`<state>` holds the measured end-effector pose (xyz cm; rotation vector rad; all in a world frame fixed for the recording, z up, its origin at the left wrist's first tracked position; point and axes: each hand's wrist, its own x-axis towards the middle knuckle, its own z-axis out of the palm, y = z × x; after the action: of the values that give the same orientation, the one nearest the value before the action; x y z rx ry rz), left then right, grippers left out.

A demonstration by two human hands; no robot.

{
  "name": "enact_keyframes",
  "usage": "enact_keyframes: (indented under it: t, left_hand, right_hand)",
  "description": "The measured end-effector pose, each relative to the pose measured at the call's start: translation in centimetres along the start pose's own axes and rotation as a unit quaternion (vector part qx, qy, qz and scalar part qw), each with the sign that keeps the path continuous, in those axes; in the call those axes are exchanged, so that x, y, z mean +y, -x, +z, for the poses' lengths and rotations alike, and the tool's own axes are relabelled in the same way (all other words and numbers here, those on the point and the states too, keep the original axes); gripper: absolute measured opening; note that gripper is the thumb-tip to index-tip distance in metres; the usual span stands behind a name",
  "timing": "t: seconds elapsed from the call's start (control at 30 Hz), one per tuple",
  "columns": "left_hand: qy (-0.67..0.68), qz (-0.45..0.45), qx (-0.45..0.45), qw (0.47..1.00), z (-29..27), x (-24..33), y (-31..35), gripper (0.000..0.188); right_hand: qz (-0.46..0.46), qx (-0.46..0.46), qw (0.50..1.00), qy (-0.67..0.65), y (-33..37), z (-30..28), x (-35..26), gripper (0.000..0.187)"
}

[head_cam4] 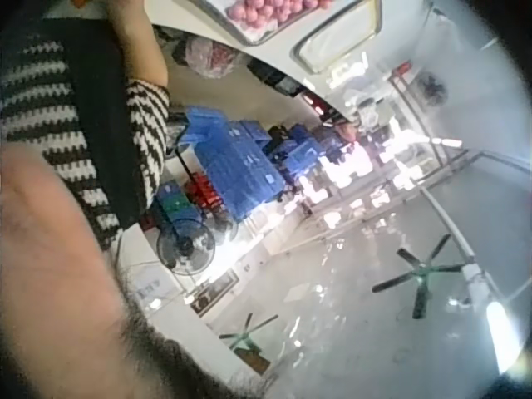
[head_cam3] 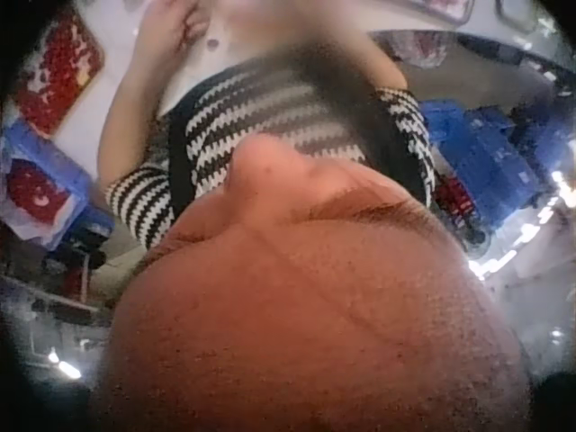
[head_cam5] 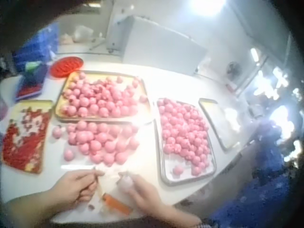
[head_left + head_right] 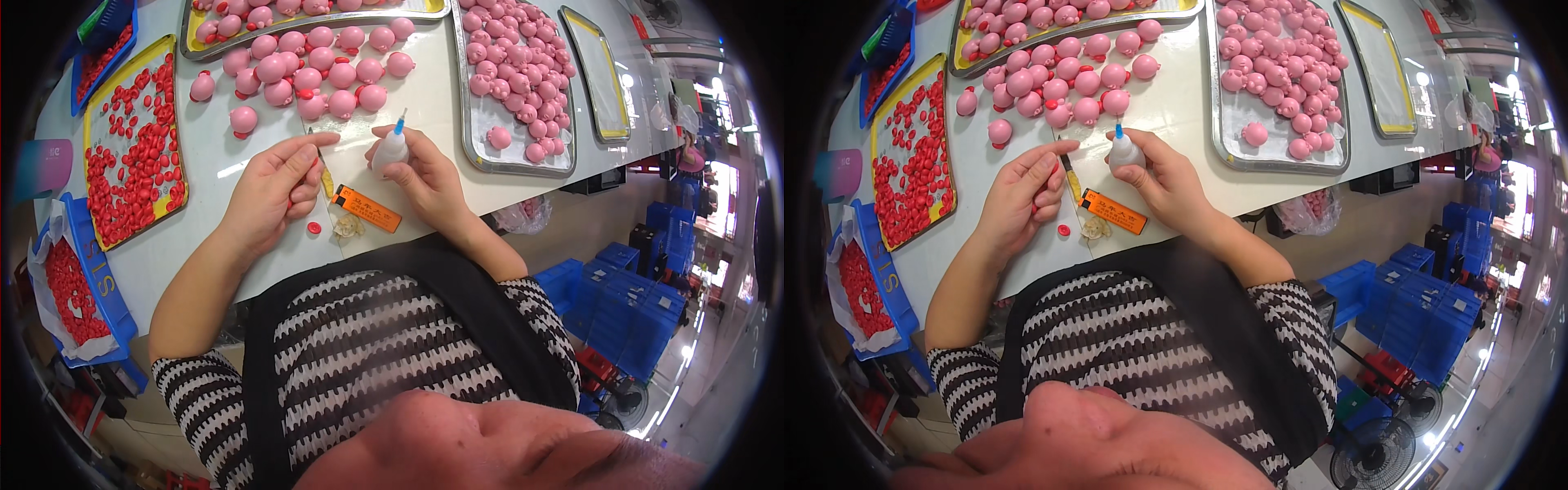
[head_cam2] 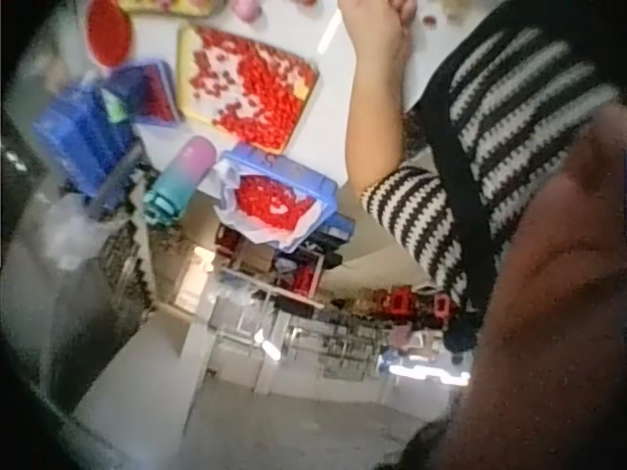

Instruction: The person assembles figurines by applying glue from a bottle to small red parts and attaching them onto pink spheres by hand.

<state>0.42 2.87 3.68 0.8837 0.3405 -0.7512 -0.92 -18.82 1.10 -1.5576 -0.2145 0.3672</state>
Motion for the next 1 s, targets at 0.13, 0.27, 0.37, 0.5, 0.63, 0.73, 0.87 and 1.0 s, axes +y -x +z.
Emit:
enact_keyframes:
  t: [0.13,0.27,0.37,0.5,0.63,0.73,0.87,1.0]
  left_hand:
    - [-0.076,0.031,0.012,0.997,-0.4,-0.3,0.1,0.025]
    - [-0.117,0.043,0.036,0.992,-0.1,-0.5,0.2,0.025]
    - [-0.171,0.086,0.029,0.981,0.1,-0.8,0.3,0.024]
    - [-0.31,0.197,0.042,0.929,0.0,-1.3,0.4,0.025]
    - [-0.302,0.209,0.037,0.929,-0.6,-1.2,0.5,0.022]
    - [-0.312,0.243,0.037,0.918,-0.7,-1.1,0.5,0.021]
    - [-0.308,0.239,0.059,0.919,-0.6,-1.1,0.3,0.021]
    - [-0.201,0.17,0.053,0.963,-0.8,-0.7,0.1,0.022]
  right_hand:
    - [0.035,0.018,0.999,-0.014,0.2,0.1,-0.7,0.04]
    - [0.058,0.01,0.998,-0.015,0.4,0.0,-0.2,0.043]
    - [0.031,0.028,0.999,-0.03,0.3,0.2,0.1,0.041]
    - [0.005,0.049,0.997,-0.054,0.0,0.4,0.1,0.039]
    - [0.029,0.021,0.998,-0.06,0.0,0.1,0.2,0.037]
    - [0.024,0.022,0.997,-0.072,0.1,0.2,0.1,0.034]
    - [-0.002,0.033,0.996,-0.079,0.0,0.3,0.1,0.033]
    - [0.003,0.034,0.997,-0.067,-0.1,0.3,0.2,0.033]
